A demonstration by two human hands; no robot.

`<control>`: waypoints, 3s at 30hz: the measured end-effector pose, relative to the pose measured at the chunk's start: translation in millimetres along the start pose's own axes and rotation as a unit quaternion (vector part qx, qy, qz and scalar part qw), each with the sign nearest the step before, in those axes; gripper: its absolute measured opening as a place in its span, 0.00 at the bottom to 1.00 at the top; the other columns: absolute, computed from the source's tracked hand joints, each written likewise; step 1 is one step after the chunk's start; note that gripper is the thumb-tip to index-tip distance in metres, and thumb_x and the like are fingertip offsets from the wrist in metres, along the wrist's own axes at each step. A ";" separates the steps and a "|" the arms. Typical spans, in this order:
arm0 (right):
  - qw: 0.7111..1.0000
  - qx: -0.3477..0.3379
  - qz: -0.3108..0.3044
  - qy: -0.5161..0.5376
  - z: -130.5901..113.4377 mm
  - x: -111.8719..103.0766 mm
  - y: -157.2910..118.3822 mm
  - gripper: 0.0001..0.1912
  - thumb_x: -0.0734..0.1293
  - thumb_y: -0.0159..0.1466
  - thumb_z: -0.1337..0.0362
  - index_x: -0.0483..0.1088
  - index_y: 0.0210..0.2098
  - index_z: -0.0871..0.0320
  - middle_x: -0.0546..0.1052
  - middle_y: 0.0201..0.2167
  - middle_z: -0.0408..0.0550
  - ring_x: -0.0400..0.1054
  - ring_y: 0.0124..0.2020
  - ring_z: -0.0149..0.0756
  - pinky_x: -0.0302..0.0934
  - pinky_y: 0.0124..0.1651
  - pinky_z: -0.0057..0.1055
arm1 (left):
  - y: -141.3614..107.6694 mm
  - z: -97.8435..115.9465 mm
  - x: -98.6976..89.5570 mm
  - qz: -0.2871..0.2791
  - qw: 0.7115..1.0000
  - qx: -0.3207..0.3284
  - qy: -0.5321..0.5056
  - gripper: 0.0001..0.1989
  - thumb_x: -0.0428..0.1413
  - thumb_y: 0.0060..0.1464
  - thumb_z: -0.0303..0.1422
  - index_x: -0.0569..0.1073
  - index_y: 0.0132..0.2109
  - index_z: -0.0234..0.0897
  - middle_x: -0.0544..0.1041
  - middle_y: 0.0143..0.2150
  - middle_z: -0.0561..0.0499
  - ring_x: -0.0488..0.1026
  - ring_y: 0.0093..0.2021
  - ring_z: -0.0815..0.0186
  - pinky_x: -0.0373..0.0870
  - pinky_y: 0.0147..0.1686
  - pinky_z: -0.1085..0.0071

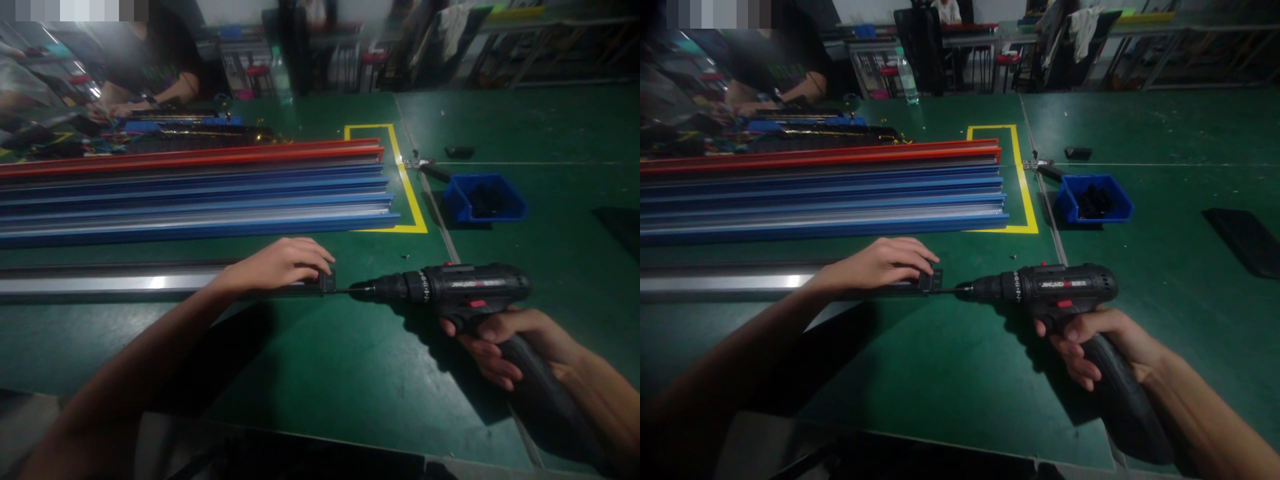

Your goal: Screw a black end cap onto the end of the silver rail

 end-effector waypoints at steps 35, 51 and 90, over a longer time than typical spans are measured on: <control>1.000 -0.013 0.004 0.004 -0.7 1.1 0.2 0.15 0.69 0.59 0.68 0.78 0.45 0.66 0.73 0.22 0.41 0.67 0.16 0.26 0.71 0.24 0.26 | -5.8 2.7 -0.8 0.028 0.999 0.037 0.016 0.11 0.59 0.64 0.30 0.82 0.52 0.41 0.81 0.57 0.47 0.78 0.58 0.61 0.76 0.60 0.66; 0.999 0.001 -0.041 0.018 1.5 -7.4 2.3 0.17 0.70 0.60 0.68 0.79 0.48 0.65 0.73 0.23 0.43 0.68 0.17 0.27 0.73 0.26 0.28 | -5.6 2.4 -0.1 0.020 0.998 0.044 0.029 0.11 0.59 0.65 0.30 0.81 0.52 0.40 0.82 0.56 0.47 0.78 0.59 0.62 0.75 0.60 0.69; 1.000 0.001 -0.004 -0.016 2.4 -5.8 3.1 0.17 0.71 0.58 0.65 0.79 0.46 0.63 0.68 0.22 0.40 0.62 0.15 0.25 0.70 0.24 0.26 | -0.4 7.5 -0.8 0.020 0.996 0.061 0.054 0.09 0.55 0.67 0.29 0.80 0.49 0.38 0.83 0.51 0.44 0.80 0.53 0.63 0.76 0.54 0.70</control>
Point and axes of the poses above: each hand's wrist, its own y-axis towards the middle knuckle, its own x-axis out of the palm, z = x × y, the point moved 4 cm from there along y, towards the middle knuckle
